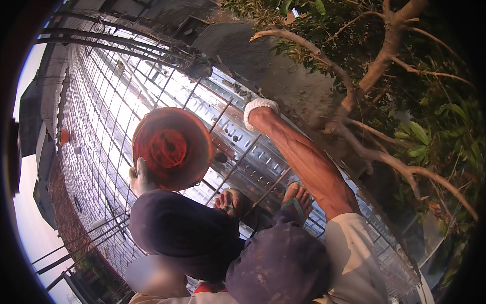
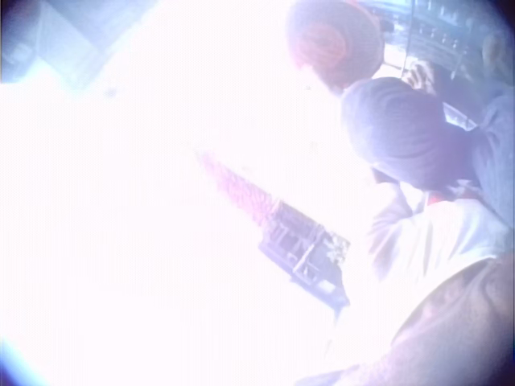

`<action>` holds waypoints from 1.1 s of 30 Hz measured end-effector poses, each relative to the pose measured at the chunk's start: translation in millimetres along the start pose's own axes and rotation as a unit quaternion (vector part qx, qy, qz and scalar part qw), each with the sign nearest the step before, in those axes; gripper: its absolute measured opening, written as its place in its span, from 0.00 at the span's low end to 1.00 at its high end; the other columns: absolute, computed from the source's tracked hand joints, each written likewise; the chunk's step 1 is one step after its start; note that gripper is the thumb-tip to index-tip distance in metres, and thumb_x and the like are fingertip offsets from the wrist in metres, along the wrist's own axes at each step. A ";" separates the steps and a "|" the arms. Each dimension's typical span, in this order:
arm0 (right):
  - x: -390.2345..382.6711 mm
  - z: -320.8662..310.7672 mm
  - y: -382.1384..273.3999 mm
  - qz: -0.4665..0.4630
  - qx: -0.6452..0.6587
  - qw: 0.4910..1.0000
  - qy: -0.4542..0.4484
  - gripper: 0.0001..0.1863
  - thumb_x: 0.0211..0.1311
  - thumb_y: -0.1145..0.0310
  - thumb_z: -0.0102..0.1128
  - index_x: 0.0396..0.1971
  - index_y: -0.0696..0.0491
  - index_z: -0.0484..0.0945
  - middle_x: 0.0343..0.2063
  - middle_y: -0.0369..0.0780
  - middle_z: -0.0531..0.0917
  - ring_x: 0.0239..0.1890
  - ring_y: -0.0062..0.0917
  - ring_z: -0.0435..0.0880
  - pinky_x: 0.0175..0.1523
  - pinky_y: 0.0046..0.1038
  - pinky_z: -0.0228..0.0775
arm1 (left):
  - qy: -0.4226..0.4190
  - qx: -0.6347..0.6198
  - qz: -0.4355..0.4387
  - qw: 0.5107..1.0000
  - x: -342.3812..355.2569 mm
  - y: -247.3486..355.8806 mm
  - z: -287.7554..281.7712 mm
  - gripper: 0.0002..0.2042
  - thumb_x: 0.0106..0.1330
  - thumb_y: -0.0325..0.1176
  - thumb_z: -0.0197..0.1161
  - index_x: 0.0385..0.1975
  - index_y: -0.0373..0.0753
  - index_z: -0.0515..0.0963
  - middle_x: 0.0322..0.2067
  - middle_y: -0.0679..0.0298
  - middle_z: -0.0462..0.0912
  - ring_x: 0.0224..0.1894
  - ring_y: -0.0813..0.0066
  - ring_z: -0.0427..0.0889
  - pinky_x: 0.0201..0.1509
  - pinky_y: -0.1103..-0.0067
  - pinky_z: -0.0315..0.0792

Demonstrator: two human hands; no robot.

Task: The person applies mortar to the edge of a roof structure using a trowel. They scoop the mixture from a bucket and spread it onto the metal grid and corrugated sheets along the edge.

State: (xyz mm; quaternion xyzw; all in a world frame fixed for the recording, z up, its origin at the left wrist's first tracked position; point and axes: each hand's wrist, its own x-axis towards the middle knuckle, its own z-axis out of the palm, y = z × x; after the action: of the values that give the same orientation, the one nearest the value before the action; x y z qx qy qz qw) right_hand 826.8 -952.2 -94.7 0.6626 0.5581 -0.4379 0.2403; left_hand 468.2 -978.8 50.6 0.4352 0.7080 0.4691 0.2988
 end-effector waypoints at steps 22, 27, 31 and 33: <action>-229.7 126.5 42.7 -0.110 0.398 0.865 0.285 0.14 0.63 0.62 0.62 0.44 0.55 0.79 0.33 0.53 0.84 0.40 0.56 0.85 0.43 0.48 0.77 | -0.144 0.005 0.038 0.989 26.0 62.1 16.0 0.15 0.70 0.41 0.73 0.29 0.42 0.74 0.22 0.76 0.71 0.23 0.88 0.66 0.28 0.85 0.60; -258.2 189.8 62.4 -0.074 0.564 0.791 0.224 0.13 0.64 0.63 0.61 0.42 0.56 0.77 0.26 0.50 0.82 0.28 0.47 0.85 0.36 0.40 0.75 | -0.355 -0.112 -0.007 0.928 34.2 104.3 72.9 0.15 0.75 0.42 0.66 0.46 0.36 0.76 0.35 0.69 0.80 0.35 0.83 0.79 0.40 0.84 0.74; -277.9 205.8 75.3 -0.029 0.632 0.750 0.193 0.11 0.65 0.66 0.61 0.42 0.55 0.78 0.25 0.44 0.83 0.24 0.29 0.85 0.32 0.33 0.76 | -0.498 -0.138 -0.009 0.856 8.9 144.0 157.4 0.15 0.78 0.39 0.61 0.53 0.34 0.77 0.48 0.63 0.84 0.49 0.76 0.84 0.54 0.78 0.79; -284.5 213.3 79.6 0.014 0.639 0.741 0.208 0.10 0.65 0.67 0.61 0.43 0.55 0.79 0.25 0.42 0.82 0.23 0.22 0.84 0.31 0.30 0.75 | -0.552 -0.152 0.021 0.820 -4.7 155.4 199.2 0.15 0.79 0.40 0.59 0.54 0.35 0.77 0.47 0.64 0.84 0.48 0.76 0.85 0.53 0.77 0.79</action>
State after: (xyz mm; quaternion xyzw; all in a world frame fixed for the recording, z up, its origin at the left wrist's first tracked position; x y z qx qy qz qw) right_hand 837.7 -1295.8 26.1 0.7434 0.1741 -0.5394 -0.3551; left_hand 688.1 -874.4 118.3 0.5849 0.3353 0.2580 0.6920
